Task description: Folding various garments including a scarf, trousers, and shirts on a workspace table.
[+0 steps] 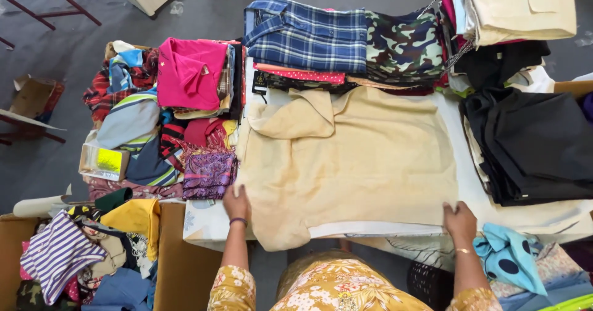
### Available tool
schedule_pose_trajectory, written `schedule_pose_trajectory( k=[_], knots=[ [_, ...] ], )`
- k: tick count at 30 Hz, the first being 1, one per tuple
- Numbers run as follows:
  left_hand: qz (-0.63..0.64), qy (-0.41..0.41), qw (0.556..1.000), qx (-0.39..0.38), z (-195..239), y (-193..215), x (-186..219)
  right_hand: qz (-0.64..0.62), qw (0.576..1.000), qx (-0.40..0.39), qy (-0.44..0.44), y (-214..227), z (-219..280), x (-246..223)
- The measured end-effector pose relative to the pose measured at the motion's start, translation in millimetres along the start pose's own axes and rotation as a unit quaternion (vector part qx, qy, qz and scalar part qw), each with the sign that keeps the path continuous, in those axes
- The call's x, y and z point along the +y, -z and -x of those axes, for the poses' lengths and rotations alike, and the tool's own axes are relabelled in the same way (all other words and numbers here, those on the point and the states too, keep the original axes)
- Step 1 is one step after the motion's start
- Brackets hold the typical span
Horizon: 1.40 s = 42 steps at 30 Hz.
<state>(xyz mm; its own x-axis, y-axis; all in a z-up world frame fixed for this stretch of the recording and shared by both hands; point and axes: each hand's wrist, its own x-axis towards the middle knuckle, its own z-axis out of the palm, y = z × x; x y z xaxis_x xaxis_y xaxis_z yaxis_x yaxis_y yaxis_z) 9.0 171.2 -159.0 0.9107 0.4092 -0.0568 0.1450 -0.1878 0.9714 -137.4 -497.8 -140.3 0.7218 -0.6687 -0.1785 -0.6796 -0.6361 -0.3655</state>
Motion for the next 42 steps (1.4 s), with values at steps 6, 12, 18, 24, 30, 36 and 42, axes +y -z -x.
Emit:
schedule_pose_trajectory(
  k=[6,12,18,24,30,36,42],
  knots=[
    [-0.351,0.006,0.936,0.035,27,13,38,-0.050,0.998,0.023,0.020,3,13,27],
    [-0.401,-0.135,0.904,0.061,-13,-27,98,0.065,0.971,0.208,0.100,31,43,-49],
    [-0.291,-0.151,0.943,0.057,-126,-75,48,0.035,0.958,0.139,0.250,12,21,-105],
    [-0.340,-0.115,0.930,0.078,-187,-104,36,0.072,0.943,0.159,0.282,-6,19,-120],
    [-0.396,0.027,0.915,0.065,-174,-95,89,0.059,0.945,0.134,0.294,-1,16,-114],
    [-0.341,-0.051,0.910,0.230,-140,-78,99,0.031,0.943,0.143,0.300,8,6,-125],
    [-0.332,-0.275,0.889,0.152,-93,-148,162,-0.041,0.943,0.130,0.305,25,-78,-161]
  ],
)
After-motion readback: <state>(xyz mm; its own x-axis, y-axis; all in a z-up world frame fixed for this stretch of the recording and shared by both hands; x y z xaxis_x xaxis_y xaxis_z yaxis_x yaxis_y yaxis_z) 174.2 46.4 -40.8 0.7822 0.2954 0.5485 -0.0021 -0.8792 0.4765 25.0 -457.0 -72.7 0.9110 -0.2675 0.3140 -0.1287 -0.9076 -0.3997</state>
